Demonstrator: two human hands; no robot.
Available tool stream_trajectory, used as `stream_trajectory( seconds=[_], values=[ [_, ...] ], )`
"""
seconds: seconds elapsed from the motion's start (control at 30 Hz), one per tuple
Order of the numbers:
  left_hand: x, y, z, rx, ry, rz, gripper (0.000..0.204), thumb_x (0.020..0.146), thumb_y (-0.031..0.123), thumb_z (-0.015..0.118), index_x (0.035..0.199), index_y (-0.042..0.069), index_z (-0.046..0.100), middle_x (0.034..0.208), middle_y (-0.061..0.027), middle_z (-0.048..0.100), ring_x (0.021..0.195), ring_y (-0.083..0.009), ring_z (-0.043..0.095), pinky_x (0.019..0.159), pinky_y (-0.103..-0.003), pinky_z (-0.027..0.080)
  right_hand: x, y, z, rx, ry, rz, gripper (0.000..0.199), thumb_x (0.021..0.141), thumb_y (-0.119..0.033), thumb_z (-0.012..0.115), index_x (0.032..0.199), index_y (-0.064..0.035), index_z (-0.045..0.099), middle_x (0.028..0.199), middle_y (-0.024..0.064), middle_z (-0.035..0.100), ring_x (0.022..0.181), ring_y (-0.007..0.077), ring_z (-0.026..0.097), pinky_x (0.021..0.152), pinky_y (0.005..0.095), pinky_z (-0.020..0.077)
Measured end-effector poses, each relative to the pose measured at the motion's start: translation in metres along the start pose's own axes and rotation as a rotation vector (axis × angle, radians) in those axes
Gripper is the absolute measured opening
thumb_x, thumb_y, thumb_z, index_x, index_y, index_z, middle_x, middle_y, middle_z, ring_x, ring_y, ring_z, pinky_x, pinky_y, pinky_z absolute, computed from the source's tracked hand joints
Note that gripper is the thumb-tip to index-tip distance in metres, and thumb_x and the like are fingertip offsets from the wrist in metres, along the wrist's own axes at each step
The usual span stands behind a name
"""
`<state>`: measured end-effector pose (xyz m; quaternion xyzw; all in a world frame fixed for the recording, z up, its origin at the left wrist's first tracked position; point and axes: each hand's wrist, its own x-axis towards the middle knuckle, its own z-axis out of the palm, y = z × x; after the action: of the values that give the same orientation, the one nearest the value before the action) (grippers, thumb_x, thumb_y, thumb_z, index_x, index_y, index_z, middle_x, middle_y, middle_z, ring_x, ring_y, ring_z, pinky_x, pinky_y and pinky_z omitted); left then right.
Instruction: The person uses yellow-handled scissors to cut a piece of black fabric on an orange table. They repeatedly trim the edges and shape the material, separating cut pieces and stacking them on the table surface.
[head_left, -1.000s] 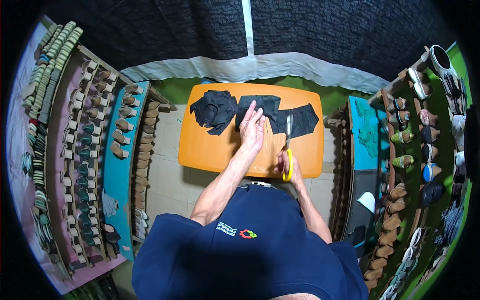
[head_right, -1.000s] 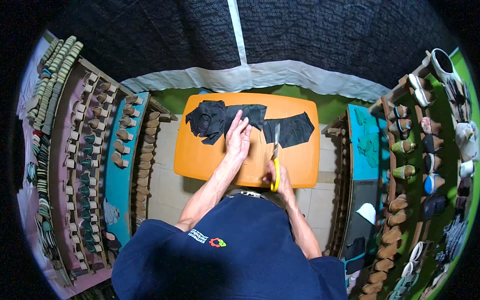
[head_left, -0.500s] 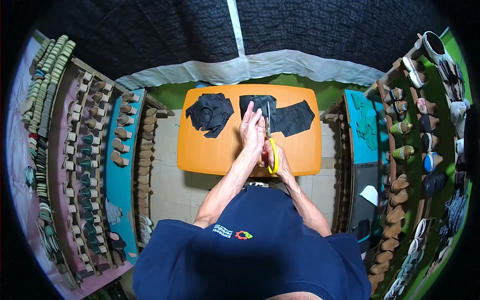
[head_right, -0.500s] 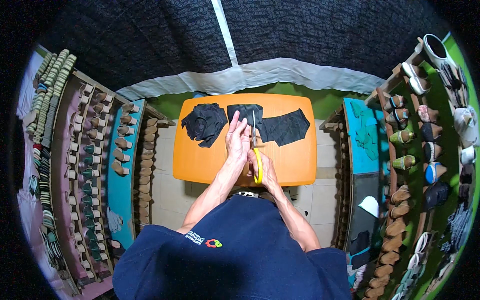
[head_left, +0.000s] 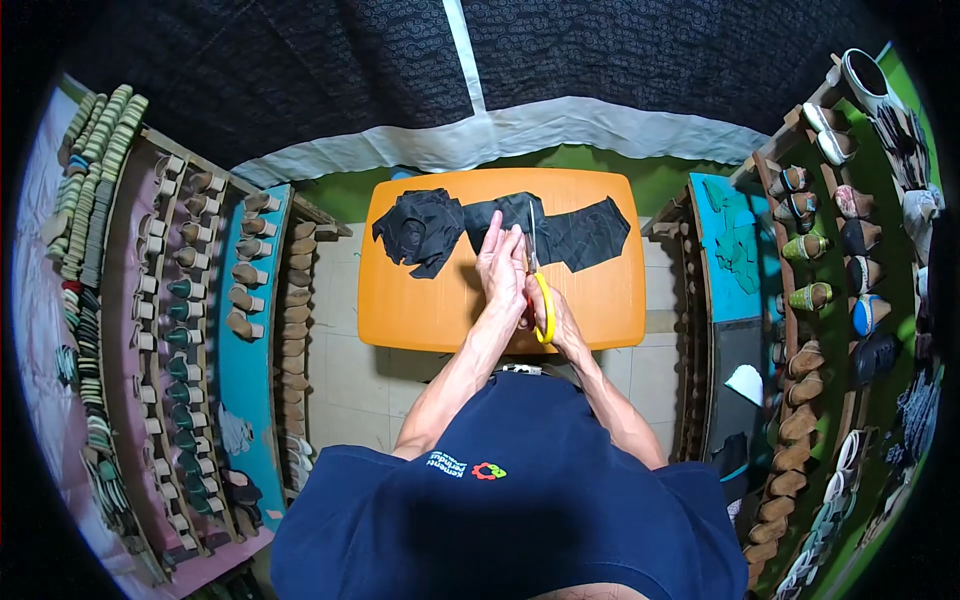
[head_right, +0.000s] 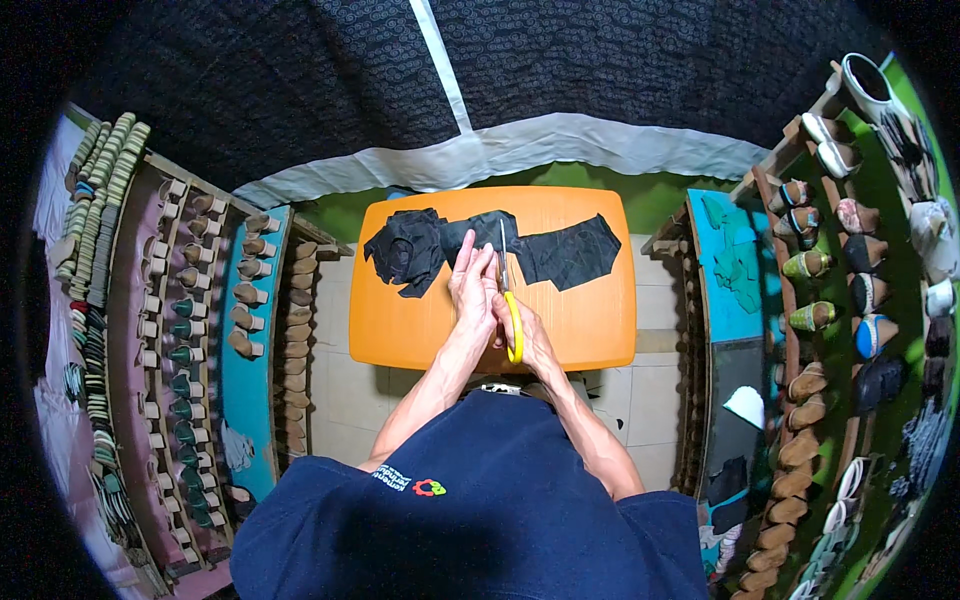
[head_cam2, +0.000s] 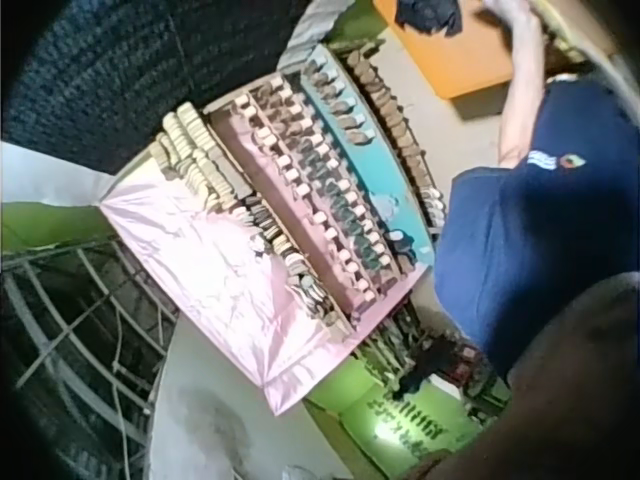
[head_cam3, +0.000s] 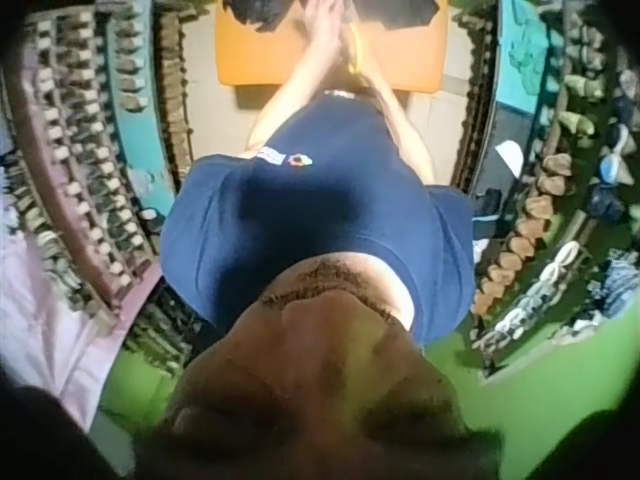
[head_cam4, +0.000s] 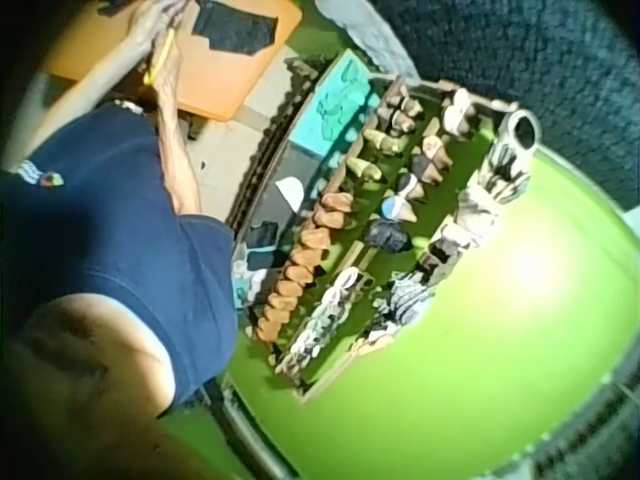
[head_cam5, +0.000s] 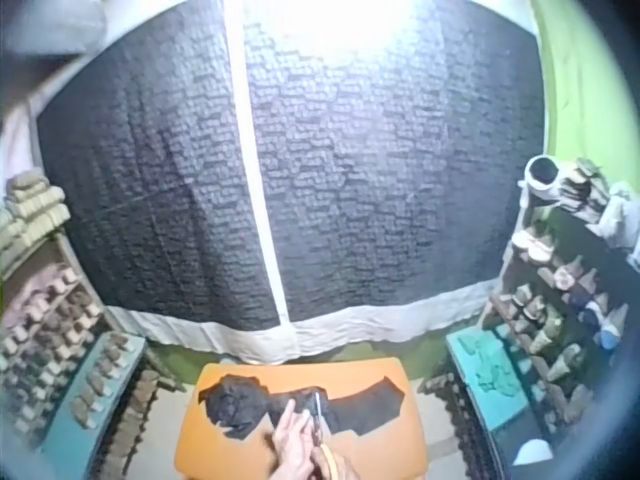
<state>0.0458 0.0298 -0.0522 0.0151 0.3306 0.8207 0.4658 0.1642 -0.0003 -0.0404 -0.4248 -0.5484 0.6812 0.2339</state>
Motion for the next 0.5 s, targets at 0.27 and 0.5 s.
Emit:
stream_trajectory(
  seconds=[0.27, 0.5],
  values=[
    [0.000, 0.002, 0.001, -0.021, -0.022, 0.008, 0.056, 0.089, -0.010, 0.064, 0.141, 0.000, 0.049, 0.105, -0.0065, 0.057, 0.092, -0.0107, 0.064, 0.088, -0.023, 0.057, -0.004, -0.010, 0.005, 0.005, 0.023, 0.030, 0.068, 0.099, -0.066, 0.035, 0.082, -0.0041, 0.056, 0.059, 0.0049, 0.054, 0.050, 0.0155, 0.052, 0.048, 0.0298, 0.0410],
    [-0.002, 0.005, 0.005, -0.013, -0.023, 0.006, 0.056, 0.089, -0.010, 0.064, 0.142, 0.000, 0.048, 0.104, -0.0064, 0.059, 0.094, -0.0116, 0.064, 0.091, -0.023, 0.056, 0.000, 0.004, 0.001, 0.105, 0.025, 0.052, 0.060, 0.097, -0.063, 0.048, 0.085, -0.0049, 0.055, 0.063, 0.0013, 0.048, 0.048, 0.0125, 0.051, 0.045, 0.0281, 0.0481]
  ],
)
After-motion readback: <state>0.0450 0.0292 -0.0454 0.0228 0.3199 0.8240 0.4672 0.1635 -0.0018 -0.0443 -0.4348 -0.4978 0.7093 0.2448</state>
